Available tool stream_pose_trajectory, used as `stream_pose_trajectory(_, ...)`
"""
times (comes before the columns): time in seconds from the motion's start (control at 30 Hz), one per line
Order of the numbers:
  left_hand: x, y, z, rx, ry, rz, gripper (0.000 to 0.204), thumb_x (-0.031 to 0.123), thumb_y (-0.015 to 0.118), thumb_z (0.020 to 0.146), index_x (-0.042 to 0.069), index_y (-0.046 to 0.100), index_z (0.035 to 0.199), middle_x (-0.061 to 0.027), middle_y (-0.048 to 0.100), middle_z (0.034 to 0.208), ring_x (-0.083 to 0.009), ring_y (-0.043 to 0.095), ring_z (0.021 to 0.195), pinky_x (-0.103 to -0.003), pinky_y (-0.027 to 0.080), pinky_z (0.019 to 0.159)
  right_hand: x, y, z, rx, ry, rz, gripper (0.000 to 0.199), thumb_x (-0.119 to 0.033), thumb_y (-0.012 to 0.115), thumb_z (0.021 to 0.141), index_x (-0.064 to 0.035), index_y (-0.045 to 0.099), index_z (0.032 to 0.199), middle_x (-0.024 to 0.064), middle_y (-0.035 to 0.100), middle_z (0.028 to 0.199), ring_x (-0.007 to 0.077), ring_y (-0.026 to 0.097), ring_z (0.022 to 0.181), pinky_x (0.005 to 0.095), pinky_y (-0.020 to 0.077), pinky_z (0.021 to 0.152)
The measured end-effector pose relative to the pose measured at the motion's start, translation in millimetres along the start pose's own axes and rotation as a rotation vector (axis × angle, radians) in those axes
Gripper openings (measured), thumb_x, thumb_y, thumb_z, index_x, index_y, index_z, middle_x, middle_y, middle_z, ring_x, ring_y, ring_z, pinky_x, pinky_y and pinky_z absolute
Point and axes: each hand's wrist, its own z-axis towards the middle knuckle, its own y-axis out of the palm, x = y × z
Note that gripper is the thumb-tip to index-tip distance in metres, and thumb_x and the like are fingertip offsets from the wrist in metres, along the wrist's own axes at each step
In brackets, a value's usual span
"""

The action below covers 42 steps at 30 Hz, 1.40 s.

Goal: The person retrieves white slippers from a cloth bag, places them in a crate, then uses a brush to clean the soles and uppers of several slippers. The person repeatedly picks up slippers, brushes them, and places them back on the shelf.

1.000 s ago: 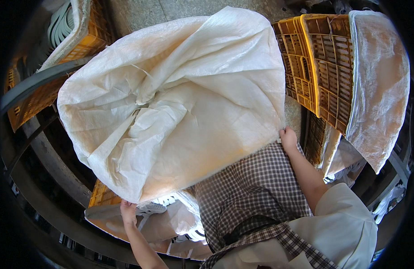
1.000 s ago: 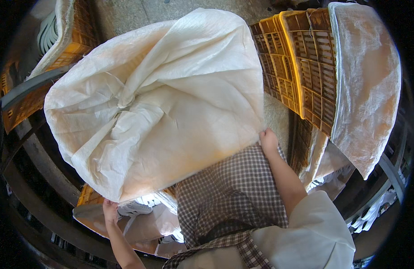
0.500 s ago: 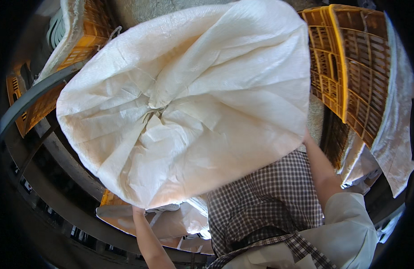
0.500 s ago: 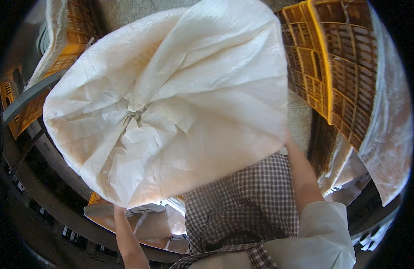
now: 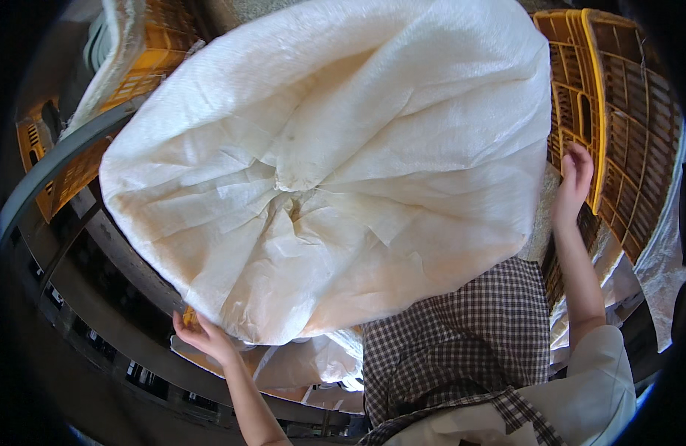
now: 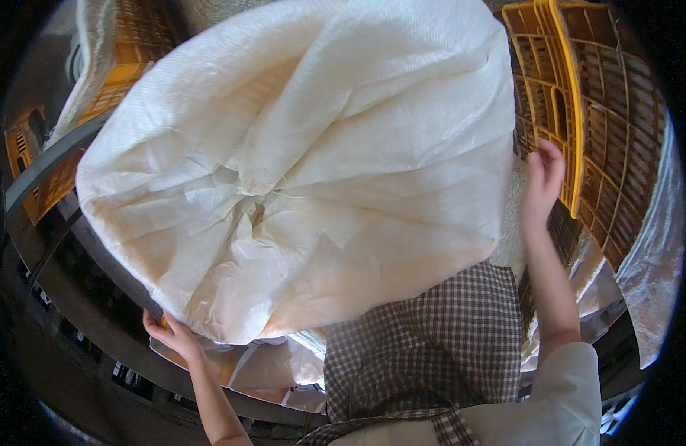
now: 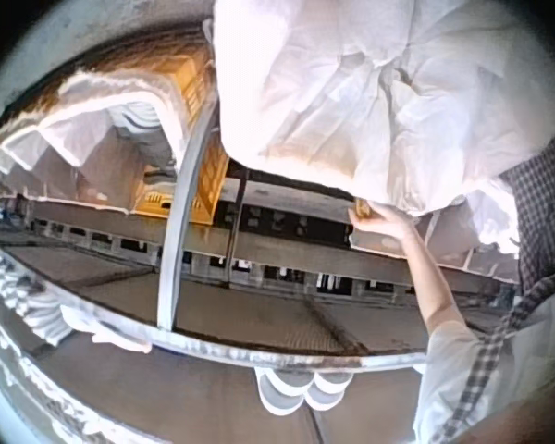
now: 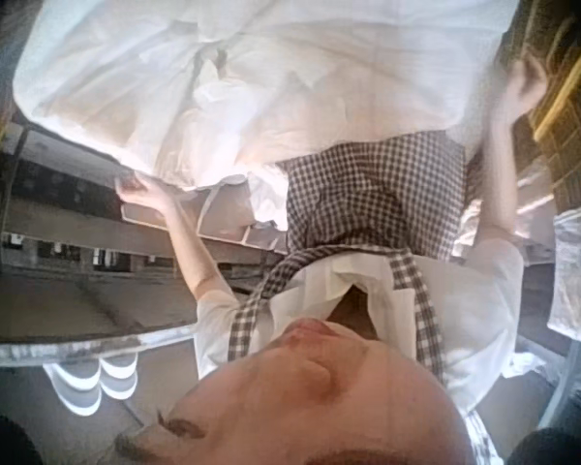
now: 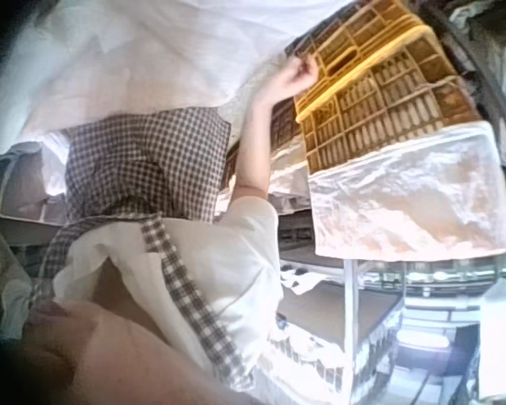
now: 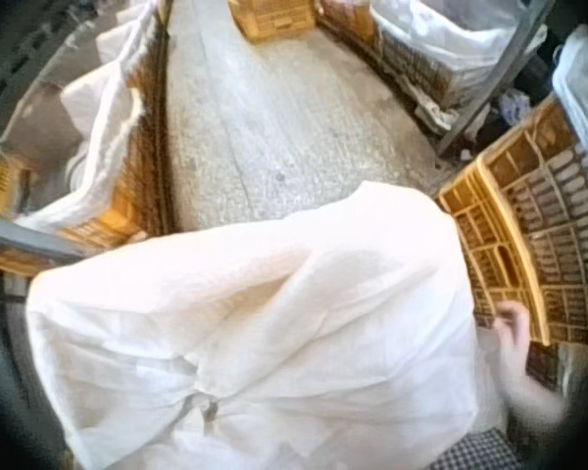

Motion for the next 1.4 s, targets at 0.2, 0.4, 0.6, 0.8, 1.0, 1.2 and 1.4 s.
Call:
stream_pose_trajectory(0.2,89,119,-14,-0.693,0.841,0.389,0.070,0.047,0.066,0.079,0.012,0.042,0.135,-0.0149,0.033,0.145,-0.0369,0.023,0.137,-0.059,0.015,0.108,-107,187,-88,-1.141,-0.984,-0.259,0.050,-0.022,0.062,0.080,-0.0176,0.048,0.128,0.0064,0.039,0.142,0.0253,0.038,0.130,0.0504,0.0296,0.105)
stream_pose_trajectory(0.4,-4,185,18,-1.365,0.605,1.562,0.072,0.066,0.055,0.076,0.037,0.036,0.139,-0.0132,0.017,0.153,-0.0379,0.012,0.140,-0.062,0.009,0.108,41,238,-13,-1.215,-0.552,-1.174,0.054,-0.035,0.050,0.087,-0.0137,0.043,0.135,0.0080,0.035,0.146,0.0251,0.029,0.136,0.0499,0.0236,0.107)
stream_pose_trajectory(0.6,26,140,0,-0.805,0.628,0.673,0.069,0.029,0.072,0.073,0.023,0.043,0.135,-0.0164,0.030,0.146,-0.0378,0.026,0.136,-0.059,0.023,0.106,-30,157,-21,-0.950,-0.943,-0.541,0.048,-0.020,0.068,0.070,-0.0086,0.057,0.115,0.0147,0.050,0.128,0.0295,0.040,0.125,0.0499,0.0331,0.101)
stream_pose_trajectory(0.8,39,23,45,0.018,0.276,0.434,0.089,0.022,0.073,0.076,0.000,0.020,0.144,-0.0236,0.030,0.144,-0.0396,0.030,0.133,-0.048,0.026,0.107,-30,60,28,-0.262,0.066,-0.221,0.061,-0.015,0.067,0.077,0.0022,0.040,0.130,0.0177,0.050,0.124,0.0297,0.049,0.113,0.0386,0.0374,0.099)
stream_pose_trajectory(1.0,-28,37,102,-0.237,-0.193,-0.158,0.027,0.017,0.071,0.079,-0.003,0.063,0.093,-0.0118,0.067,0.081,-0.0196,0.062,0.075,-0.032,0.048,0.072,-42,63,19,-0.799,0.836,0.293,0.046,-0.007,0.057,0.077,0.0081,0.047,0.119,0.0159,0.062,0.099,0.0254,0.061,0.093,0.0368,0.0496,0.086)
stream_pose_trajectory(1.2,-98,-90,191,0.026,-0.253,-0.168,0.035,0.017,0.063,0.083,-0.004,0.059,0.111,-0.0179,0.064,0.103,-0.0279,0.062,0.086,-0.039,0.050,0.077,-132,148,-40,-1.111,0.542,0.462,0.054,0.002,0.051,0.068,0.0040,0.047,0.122,0.0134,0.059,0.100,0.0246,0.059,0.092,0.0338,0.0493,0.081)
stream_pose_trajectory(1.4,-89,-138,236,0.706,-0.148,0.596,0.056,0.036,0.064,0.085,-0.004,0.050,0.121,-0.0226,0.052,0.116,-0.0371,0.052,0.106,-0.044,0.043,0.092,-257,299,-142,-1.390,0.414,0.312,0.022,-0.010,0.060,0.070,0.0012,0.062,0.088,0.0148,0.064,0.080,0.0221,0.062,0.067,0.0357,0.0513,0.062)
